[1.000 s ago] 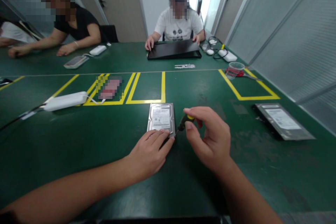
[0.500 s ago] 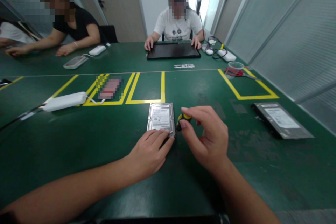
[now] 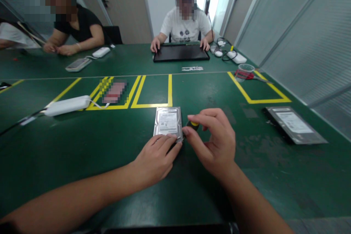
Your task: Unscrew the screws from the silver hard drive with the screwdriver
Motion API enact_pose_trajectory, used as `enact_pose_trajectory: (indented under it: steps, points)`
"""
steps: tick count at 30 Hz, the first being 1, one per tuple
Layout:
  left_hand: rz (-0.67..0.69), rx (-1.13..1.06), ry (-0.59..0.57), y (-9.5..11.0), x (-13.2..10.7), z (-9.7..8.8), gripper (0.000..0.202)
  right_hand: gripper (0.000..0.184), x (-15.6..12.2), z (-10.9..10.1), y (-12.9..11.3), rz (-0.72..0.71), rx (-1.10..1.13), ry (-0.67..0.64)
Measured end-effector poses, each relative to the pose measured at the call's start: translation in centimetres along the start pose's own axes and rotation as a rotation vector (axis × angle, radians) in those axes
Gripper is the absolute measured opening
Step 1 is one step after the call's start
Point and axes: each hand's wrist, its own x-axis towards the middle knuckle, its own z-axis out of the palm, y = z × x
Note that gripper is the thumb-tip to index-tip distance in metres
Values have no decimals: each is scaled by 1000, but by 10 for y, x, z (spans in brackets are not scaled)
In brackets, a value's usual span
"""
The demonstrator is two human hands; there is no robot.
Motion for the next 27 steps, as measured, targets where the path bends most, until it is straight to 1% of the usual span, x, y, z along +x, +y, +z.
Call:
enact_pose_trajectory:
  steps: [7,10,12,18,20,24,27]
  points:
    - [1,-24,-22,0,0,-2,44,40,-4,0,-1,82,90,-13]
    - [-6,-29,-29,-1,1,-3,44,34,-2,0,-1,53,99,-28]
    - [-8,-27,-28,-1,2,-4,44,31,-1,0,-1,35,84,-10]
    - [-11,-20,-7,-1,1,-2,45,31,0,2,0,35,32,28]
    - [-4,-13,-1,-1,0,-1,45,32,1,1,-1,32,44,15]
    - [12,8,2,0,-2,1,45,36,2,-2,-3,25,57,-54]
    - [12,16,3,0,-1,1,45,35,2,-1,-2,20,60,-57]
